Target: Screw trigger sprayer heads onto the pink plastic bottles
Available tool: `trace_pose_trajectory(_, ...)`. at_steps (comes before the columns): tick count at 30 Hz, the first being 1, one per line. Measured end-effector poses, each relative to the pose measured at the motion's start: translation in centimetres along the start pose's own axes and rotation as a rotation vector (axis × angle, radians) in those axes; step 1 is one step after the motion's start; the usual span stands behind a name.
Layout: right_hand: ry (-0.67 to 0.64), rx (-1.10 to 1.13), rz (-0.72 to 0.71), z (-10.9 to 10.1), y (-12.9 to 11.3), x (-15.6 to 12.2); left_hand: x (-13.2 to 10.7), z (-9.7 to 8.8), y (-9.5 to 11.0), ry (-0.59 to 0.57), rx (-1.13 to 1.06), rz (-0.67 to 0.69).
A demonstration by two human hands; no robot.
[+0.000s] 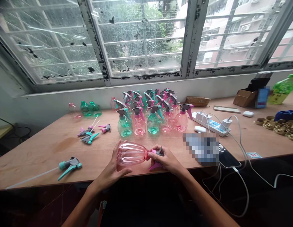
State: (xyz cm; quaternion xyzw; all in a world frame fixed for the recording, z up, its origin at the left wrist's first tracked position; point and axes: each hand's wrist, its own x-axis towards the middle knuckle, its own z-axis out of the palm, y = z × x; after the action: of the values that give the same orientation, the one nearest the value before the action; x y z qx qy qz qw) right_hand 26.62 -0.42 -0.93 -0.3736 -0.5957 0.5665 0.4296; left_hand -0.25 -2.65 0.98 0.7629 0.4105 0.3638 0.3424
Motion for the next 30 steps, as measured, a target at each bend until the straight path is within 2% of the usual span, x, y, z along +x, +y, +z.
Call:
trace_pose_trajectory(4,-0.003,0.01,-0.003,0.0,0.0,0.0,-0.1,-0.2,0.2,-0.003,-0.071,-0.037)
trace_pose_trajectory(7,-0.003,0.0,-0.016,0.0,0.0,0.0,0.2,-0.2,-0.1,-0.025,-0.06,-0.028)
trace_pose_trajectory(13,-0.029,-0.035,-0.023,-0.2,0.0,0.0,0.4,0.2,-0.9,0.014,-0.045,-0.015)
trace_pose_trajectory(19,-0.009,-0.019,-0.004,0.0,-0.2,0.0,0.1,-0.2,-0.7,-0.016,-0.064,-0.039)
trace_pose_trajectory(27,0.071,0.036,0.039,0.1,-0.1,0.0,0.4,0.3,-1.2,0.058,0.066,-0.019)
trace_pose_trajectory(30,0.049,0.042,0.014,0.1,-0.1,0.1,0.4,0.4,-1.1,0.031,0.044,-0.037)
